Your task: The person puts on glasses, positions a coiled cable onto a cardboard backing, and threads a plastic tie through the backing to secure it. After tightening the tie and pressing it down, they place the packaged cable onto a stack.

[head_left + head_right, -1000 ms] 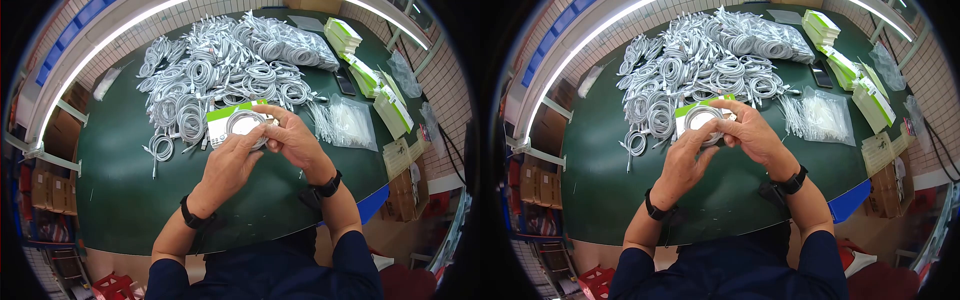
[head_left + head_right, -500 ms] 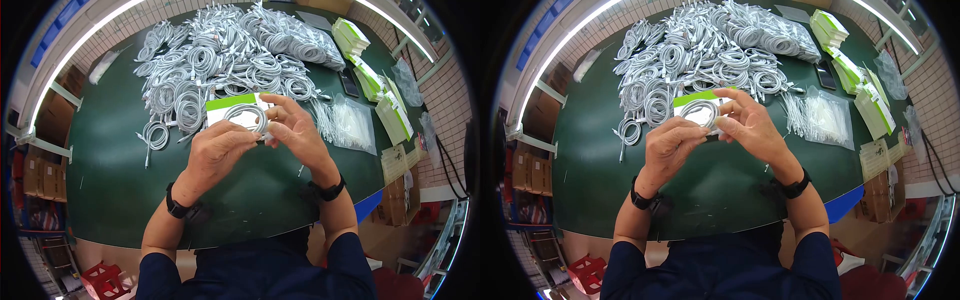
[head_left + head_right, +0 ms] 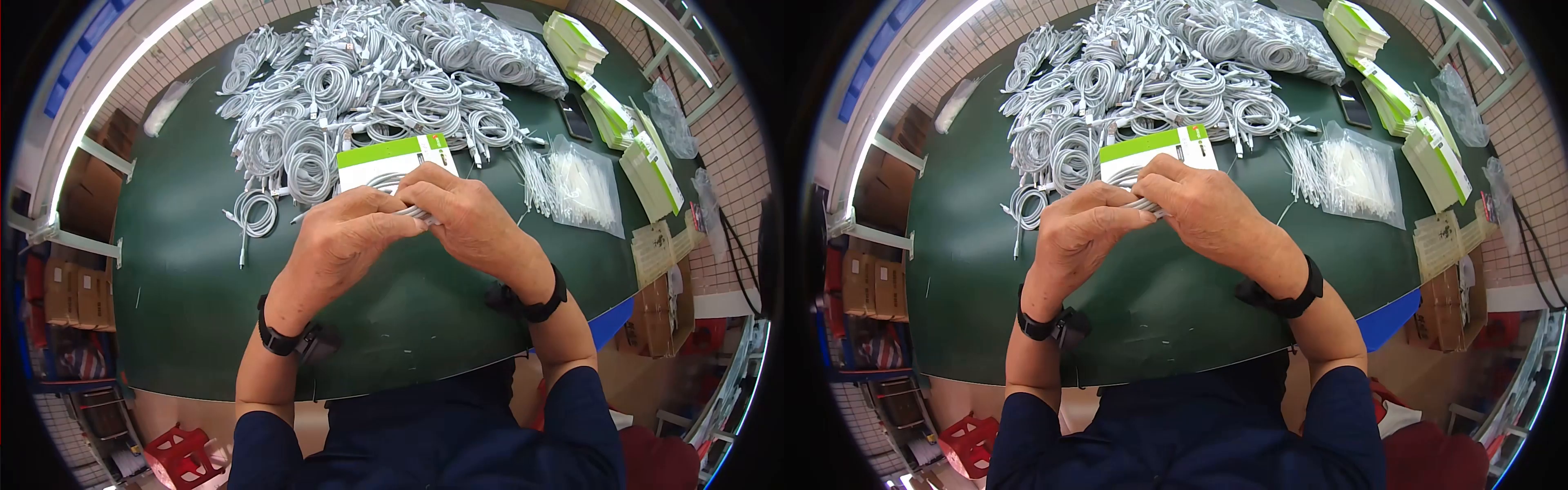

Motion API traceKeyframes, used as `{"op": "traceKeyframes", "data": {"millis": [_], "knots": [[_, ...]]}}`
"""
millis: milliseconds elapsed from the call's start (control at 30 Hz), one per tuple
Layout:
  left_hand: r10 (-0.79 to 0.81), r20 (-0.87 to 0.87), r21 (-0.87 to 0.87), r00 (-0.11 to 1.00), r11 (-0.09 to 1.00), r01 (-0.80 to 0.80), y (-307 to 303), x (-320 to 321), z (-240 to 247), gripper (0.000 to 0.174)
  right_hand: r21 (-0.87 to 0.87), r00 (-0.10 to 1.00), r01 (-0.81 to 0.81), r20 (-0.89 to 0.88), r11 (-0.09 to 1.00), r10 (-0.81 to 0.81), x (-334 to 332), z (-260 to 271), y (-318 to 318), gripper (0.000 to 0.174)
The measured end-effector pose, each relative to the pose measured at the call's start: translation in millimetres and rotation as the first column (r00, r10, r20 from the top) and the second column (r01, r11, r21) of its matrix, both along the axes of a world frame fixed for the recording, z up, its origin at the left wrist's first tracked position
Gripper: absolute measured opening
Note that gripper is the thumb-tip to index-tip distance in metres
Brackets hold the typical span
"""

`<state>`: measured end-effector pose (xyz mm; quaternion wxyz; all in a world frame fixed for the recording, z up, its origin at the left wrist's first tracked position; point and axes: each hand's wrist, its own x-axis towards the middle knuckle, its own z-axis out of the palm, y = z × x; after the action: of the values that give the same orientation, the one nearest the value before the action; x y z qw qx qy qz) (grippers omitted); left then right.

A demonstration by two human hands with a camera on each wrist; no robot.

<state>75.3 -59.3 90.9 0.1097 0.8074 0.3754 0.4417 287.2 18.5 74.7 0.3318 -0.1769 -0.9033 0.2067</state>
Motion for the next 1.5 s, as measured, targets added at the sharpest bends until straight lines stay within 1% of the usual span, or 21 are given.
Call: {"op": "traceKeyframes", "data": {"millis": [133, 267, 367, 400, 467, 567, 633, 733, 767, 833, 867, 967, 1067, 1167, 1200, 1300, 1333, 1433, 1467, 1500], "knots": [[-0.018, -0.038, -0.076, 0.999, 0.997, 0.015, -4, -2, 1, 0.032, -0.015, 0.999, -0.016, 0.039, 1.0, 0.017, 2, -7, 0, 0.024], [-0.024, -0.081, -0.099, 0.996, 0.995, 0.016, -5, -3, 1, 0.033, -0.07, 0.996, -0.037, 0.081, 0.997, 0.043, 7, -9, -1, 0.026], [-0.029, -0.092, -0.1, 0.995, 0.995, 0.02, -4, -2, 1, 0.032, -0.137, 0.992, -0.114, 0.046, 0.984, 0.121, 9, -2, -4, 0.032], [-0.026, -0.084, -0.098, 0.996, 0.995, 0.017, -4, 0, 1, 0.032, -0.252, 0.991, -0.115, 0.044, 0.961, 0.13, 10, 3, -6, 0.034], [-0.02, -0.071, -0.097, 0.997, 0.995, 0.013, -4, 1, 3, 0.032, -0.466, 0.988, -0.117, 0.037, 0.877, 0.151, 14, 9, -9, 0.039], [-0.011, -0.069, -0.091, 0.998, 0.996, 0.005, -6, 4, 5, 0.031, -0.401, 0.982, -0.19, -0.078, 0.896, 0.173, 15, 5, -2, 0.036], [-0.002, -0.088, -0.06, 0.996, 0.998, -0.003, -7, 6, 4, 0.029, -0.408, 0.98, -0.196, -0.064, 0.892, 0.186, 19, 3, 3, 0.033], [-0.098, -0.017, -0.079, 0.995, 0.992, 0.097, -5, 6, 9, 0.024, -0.44, 0.979, -0.19, -0.013, 0.877, 0.206, 26, 8, 5, 0.03], [-0.045, 0.052, -0.165, 0.998, 0.985, 0.053, -7, 7, 7, 0.024, -0.454, 0.977, -0.185, 0.01, 0.872, 0.213, 27, 10, 6, 0.03], [0.079, 0.175, -0.341, 0.981, 0.94, -0.014, -14, 9, 0, 0.024, -0.419, 0.976, -0.18, 0.039, 0.89, 0.216, 26, 8, 4, 0.028], [0.128, 0.25, -0.342, 0.96, 0.939, -0.036, -14, 12, -3, 0.024, -0.4, 0.974, -0.178, 0.056, 0.899, 0.218, 26, 7, 4, 0.028], [0.013, 0.084, -0.242, 0.996, 0.97, 0.007, -6, 4, -4, 0.027, -0.389, 0.966, -0.257, -0.086, 0.885, 0.243, 25, -2, 5, 0.031], [-0.076, -0.018, -0.048, 0.997, 0.996, 0.075, 2, 4, -5, 0.022, -0.602, 0.979, -0.204, -0.102, 0.772, 0.179, 31, 12, 3, 0.026], [-0.116, -0.094, -0.005, 0.989, 0.993, 0.116, 4, 4, -2, 0.027, -0.672, 0.983, -0.18, -0.086, 0.719, 0.165, 34, 18, 2, 0.022], [-0.127, -0.091, 0.009, 0.988, 0.992, 0.128, 5, 4, -3, 0.03, -0.678, 0.981, -0.19, -0.11, 0.71, 0.157, 34, 15, 1, 0.022], [-0.152, -0.112, 0.093, 0.982, 0.982, 0.163, 11, 5, -12, 0.032, -0.687, 0.989, -0.137, -0.052, 0.714, 0.14, 39, 21, -2, 0.019], [-0.174, -0.117, 0.099, 0.978, 0.978, 0.185, 14, 5, -15, 0.031, -0.707, 0.99, -0.127, -0.05, 0.696, 0.13, 41, 20, -3, 0.015], [-0.223, -0.098, 0.114, 0.97, 0.966, 0.233, 22, 8, -20, 0.03, -0.618, 0.992, -0.122, -0.08, 0.777, 0.093, 46, 11, -4, 0.012], [-0.251, -0.102, 0.035, 0.962, 0.966, 0.256, 23, 6, -21, 0.033, -0.603, 0.994, -0.106, -0.07, 0.791, 0.08, 47, 11, -3, 0.01], [-0.249, -0.111, 0.01, 0.962, 0.968, 0.252, 26, 4, -24, 0.034, -0.566, 0.993, -0.113, -0.091, 0.816, 0.074, 46, 6, 0, 0.01]]}}
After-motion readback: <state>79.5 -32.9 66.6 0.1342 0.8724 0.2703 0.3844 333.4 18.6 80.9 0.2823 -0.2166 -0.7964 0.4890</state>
